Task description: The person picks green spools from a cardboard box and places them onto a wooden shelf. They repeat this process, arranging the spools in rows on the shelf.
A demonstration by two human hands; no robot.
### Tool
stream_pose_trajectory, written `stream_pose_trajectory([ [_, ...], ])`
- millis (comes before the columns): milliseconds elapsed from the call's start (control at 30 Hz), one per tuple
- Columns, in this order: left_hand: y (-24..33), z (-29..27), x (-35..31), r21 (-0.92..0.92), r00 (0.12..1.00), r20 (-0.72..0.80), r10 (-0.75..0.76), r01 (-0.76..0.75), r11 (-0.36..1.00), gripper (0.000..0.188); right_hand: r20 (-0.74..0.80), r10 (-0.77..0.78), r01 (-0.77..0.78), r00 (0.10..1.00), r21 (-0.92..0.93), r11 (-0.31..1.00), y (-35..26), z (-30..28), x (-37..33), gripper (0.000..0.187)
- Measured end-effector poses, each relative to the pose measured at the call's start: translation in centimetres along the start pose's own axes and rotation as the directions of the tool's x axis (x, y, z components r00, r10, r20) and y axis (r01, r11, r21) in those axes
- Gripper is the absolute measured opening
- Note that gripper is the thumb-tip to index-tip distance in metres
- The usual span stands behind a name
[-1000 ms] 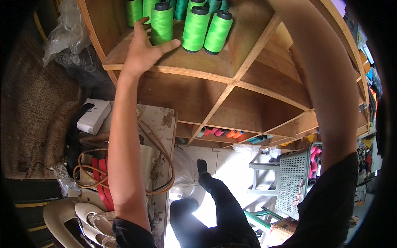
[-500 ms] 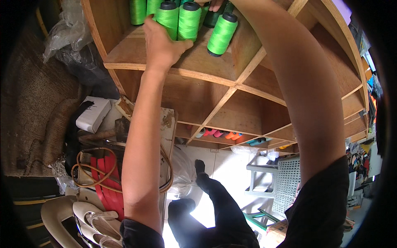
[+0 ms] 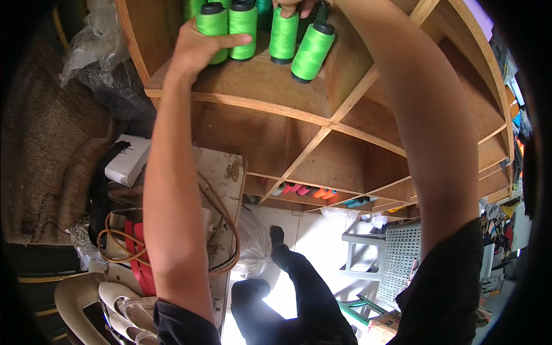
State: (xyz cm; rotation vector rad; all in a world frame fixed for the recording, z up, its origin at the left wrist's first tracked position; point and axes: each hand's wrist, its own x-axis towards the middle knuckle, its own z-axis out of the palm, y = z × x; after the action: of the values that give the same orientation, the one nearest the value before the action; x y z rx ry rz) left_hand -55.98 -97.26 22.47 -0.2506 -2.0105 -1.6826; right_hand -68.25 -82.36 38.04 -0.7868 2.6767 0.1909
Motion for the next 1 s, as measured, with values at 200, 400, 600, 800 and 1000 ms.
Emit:
stream_pose_trajectory([
  [200,-0.4,-0.9,-0.3,0.052,0.994,0.106,-0.004,-0.002,0.999,0.059,0.060,-0.194,0.176,0.979,0.226,0.958,-0.8,0.9,0.3,0.023],
  [400,-1.7,-1.6,-0.3,0.124,0.988,0.157,0.004,-0.024,0.992,0.058,-0.003,-0.149,0.147,0.989,0.191,0.971,-2.5,1.8,-2.6,0.030],
  [600,-2.6,-2.5,0.2,0.115,0.973,0.219,-0.075,0.050,0.992,0.060,-0.049,-0.163,0.168,0.985,0.113,0.979,-3.4,2.2,-5.0,0.033],
  [800,-1.8,-1.7,-0.2,0.139,0.976,0.198,-0.088,0.061,0.988,0.066,-0.138,-0.194,0.206,0.971,0.076,0.976,-3.7,2.7,-5.7,0.035],
  [1000,-0.5,-1.6,-0.7,-0.253,0.993,0.114,-0.025,0.053,0.966,0.091,-0.227,-0.244,0.264,0.943,0.060,0.963,-5.1,3.2,-5.4,0.038],
])
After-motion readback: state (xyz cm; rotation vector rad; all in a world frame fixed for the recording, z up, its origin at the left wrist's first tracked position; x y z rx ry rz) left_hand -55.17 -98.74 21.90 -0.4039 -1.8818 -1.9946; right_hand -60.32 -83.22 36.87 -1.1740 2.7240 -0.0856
